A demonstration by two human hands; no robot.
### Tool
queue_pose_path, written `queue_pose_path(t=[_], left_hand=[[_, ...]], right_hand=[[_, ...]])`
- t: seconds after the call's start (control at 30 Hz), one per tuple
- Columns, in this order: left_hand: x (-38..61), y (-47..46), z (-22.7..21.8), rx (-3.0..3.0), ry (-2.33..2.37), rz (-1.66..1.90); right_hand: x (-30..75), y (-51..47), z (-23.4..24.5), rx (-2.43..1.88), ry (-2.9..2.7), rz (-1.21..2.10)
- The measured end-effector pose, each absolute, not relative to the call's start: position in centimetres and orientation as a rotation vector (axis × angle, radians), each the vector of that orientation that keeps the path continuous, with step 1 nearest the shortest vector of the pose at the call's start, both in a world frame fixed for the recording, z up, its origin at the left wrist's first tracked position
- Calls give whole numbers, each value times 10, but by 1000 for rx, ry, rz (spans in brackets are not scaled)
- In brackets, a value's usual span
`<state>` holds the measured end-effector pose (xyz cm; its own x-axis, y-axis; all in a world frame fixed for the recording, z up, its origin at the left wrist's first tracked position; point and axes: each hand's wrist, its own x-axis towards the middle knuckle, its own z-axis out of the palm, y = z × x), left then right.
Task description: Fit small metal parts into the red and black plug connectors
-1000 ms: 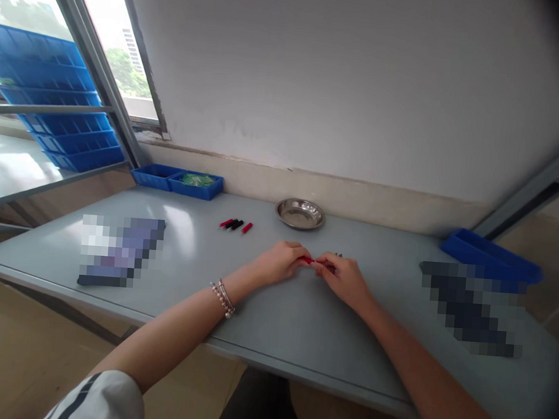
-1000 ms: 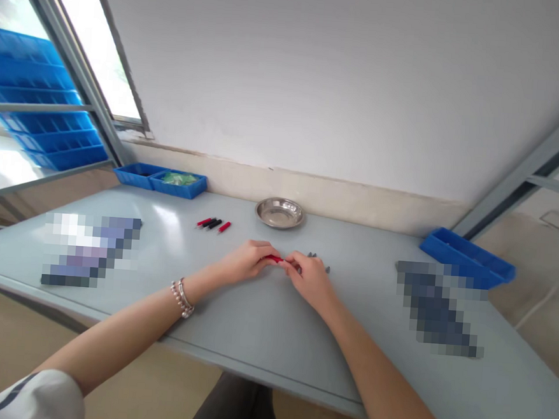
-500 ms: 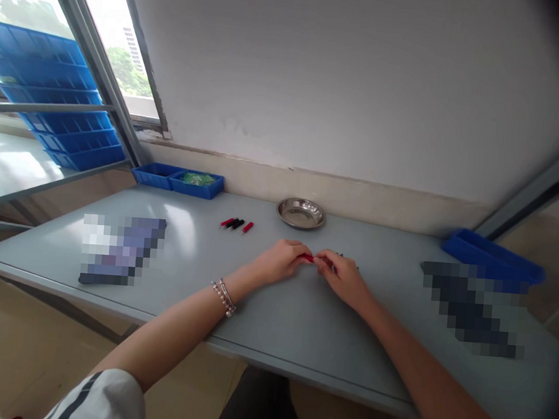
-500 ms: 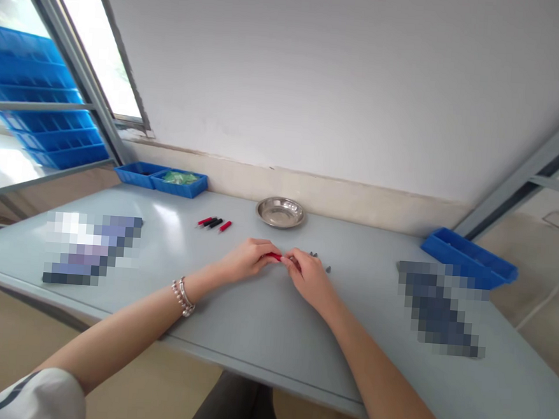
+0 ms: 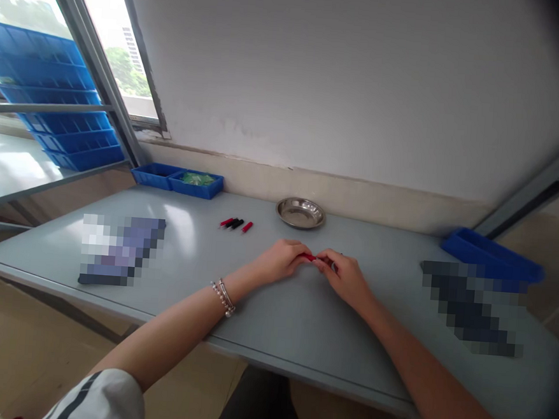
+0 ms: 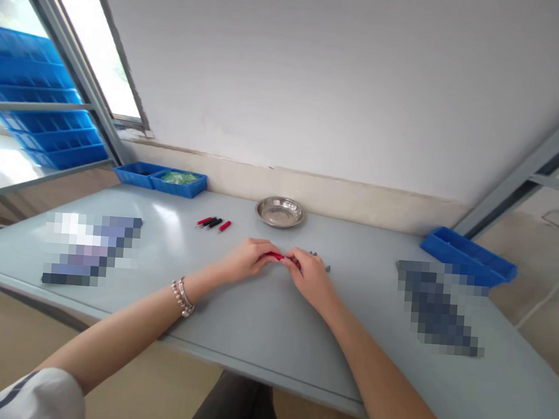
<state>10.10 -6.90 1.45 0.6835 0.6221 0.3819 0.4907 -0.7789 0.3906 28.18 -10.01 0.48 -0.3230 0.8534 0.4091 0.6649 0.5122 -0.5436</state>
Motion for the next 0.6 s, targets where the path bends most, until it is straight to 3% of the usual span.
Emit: queue_pose_path(t=[0.6], left_hand=[[100, -67, 13, 2641, 847, 766]], right_hand=[[281, -99, 4, -1272, -2132, 524]])
